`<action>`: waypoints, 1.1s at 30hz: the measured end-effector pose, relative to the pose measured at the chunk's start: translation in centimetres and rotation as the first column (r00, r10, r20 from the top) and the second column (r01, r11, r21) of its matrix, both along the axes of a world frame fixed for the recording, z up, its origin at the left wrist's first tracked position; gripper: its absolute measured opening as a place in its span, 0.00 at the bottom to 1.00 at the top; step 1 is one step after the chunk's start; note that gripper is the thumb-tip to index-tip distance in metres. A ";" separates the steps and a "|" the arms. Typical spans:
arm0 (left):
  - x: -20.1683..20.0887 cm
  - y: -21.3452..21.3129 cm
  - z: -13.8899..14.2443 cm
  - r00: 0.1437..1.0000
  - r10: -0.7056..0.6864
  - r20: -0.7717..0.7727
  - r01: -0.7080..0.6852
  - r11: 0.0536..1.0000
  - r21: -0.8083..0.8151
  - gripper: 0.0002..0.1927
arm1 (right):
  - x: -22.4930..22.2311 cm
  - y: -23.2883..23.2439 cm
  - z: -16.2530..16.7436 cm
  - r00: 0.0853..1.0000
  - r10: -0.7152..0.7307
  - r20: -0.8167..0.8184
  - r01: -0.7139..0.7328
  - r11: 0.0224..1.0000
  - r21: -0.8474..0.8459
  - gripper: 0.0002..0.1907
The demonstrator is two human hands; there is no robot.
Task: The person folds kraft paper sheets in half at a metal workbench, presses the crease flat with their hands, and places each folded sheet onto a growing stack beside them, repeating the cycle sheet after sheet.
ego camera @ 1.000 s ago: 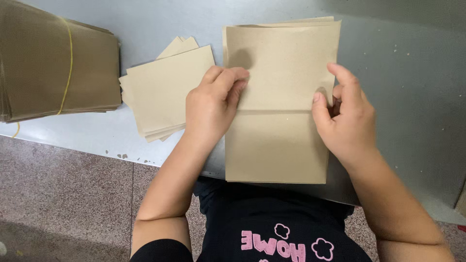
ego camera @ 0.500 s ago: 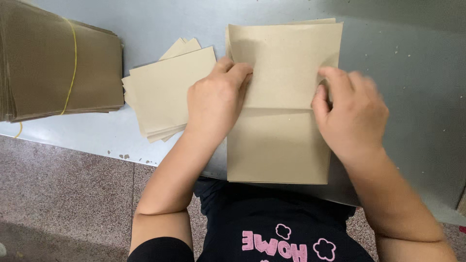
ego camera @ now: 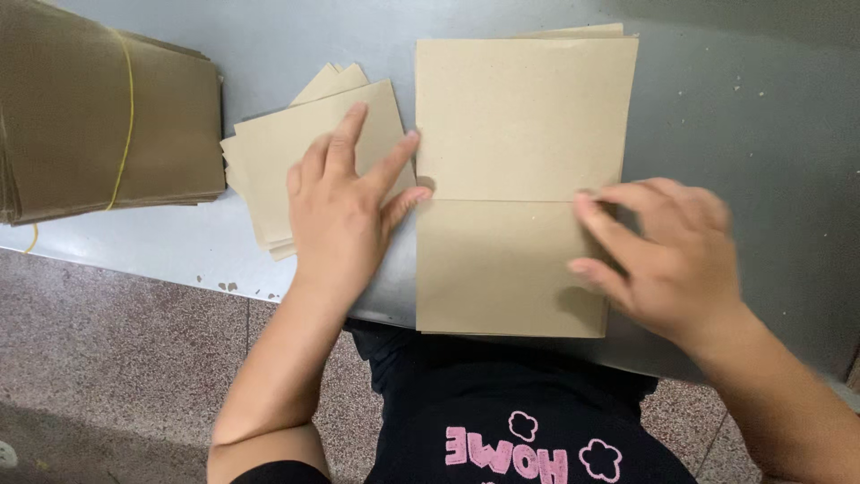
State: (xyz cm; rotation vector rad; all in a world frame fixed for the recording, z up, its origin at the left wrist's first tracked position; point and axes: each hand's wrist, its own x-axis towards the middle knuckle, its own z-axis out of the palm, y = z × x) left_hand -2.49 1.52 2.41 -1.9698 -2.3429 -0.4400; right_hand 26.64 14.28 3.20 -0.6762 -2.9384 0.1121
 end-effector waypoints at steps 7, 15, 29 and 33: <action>1.8 1.9 -0.9 0.913 -0.408 0.032 0.403 0.910 0.095 0.21 | 0.1 -3.1 2.0 0.995 -0.056 -0.087 0.043 0.989 -0.143 0.20; 1.1 1.7 -0.1 0.877 -0.475 -0.076 0.474 0.880 -0.029 0.21 | -1.2 -4.0 1.3 0.964 0.194 -0.180 -0.250 0.887 -0.387 0.23; -3.4 -4.5 -0.6 0.945 -0.254 -0.206 0.255 0.967 -0.018 0.21 | -1.5 -3.5 2.1 0.949 0.266 -0.167 -0.310 0.880 -0.360 0.19; -6.7 -8.0 -0.6 0.981 -0.006 -0.193 -0.035 0.978 -0.206 0.21 | -1.3 -4.2 1.9 0.945 0.266 -0.190 -0.311 0.911 -0.272 0.15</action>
